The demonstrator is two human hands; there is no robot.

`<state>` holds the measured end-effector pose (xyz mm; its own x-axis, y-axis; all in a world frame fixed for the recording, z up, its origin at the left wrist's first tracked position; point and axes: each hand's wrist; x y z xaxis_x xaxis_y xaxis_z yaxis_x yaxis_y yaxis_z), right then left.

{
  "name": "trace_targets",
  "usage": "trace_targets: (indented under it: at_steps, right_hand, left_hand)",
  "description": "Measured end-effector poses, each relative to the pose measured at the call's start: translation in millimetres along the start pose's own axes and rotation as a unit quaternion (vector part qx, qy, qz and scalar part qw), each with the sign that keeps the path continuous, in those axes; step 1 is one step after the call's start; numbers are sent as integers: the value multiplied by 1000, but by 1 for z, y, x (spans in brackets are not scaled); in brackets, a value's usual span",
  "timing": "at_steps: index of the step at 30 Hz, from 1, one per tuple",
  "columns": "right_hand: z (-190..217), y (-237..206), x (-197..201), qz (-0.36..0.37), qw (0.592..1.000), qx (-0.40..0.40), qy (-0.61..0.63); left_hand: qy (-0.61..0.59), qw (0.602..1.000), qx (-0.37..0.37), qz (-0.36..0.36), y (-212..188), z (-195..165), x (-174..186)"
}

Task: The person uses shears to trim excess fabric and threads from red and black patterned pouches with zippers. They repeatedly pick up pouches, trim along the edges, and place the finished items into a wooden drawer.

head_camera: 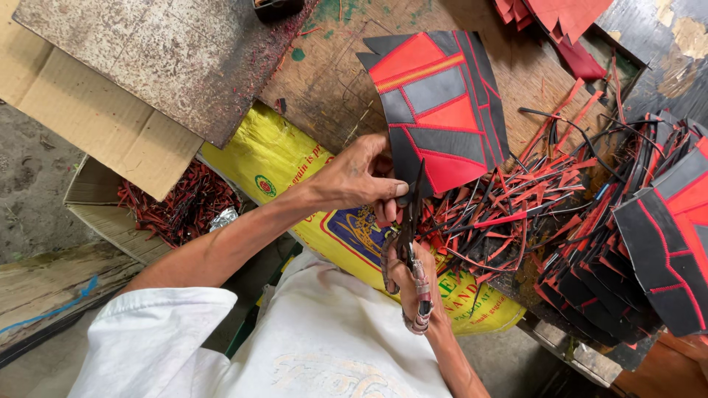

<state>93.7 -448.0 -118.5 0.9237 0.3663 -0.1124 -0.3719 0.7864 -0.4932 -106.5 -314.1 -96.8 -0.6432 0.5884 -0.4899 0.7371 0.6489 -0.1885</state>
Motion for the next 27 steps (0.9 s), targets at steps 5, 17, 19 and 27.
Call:
trace_targets:
  at_steps: [5,17,19,27]
  right_hand:
    - [-9,-3,-3,-7,1000,15,22]
    - [-7,-8,2,1,1000,-5,31]
    - [-3,-7,2,-26,1000,4,-7]
    - [3,-7,3,-25,1000,17,2]
  left_hand:
    - [-32,999,-2,-15,0,8,-4]
    - [-39,997,60,-13,4,3,-2]
    - [10,1000,10,-9,8,0,-5]
    - [66,996,-45,-47,4,-3,-20]
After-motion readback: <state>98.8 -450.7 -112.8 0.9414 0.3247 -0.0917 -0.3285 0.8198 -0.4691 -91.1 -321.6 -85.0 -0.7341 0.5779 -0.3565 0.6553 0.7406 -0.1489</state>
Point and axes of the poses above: each hand's wrist, its own y-axis towards the middle knuckle, its own x-axis out of the back of the hand, z = x × y, and after that the axes turned 8 degrees about z, right-handed
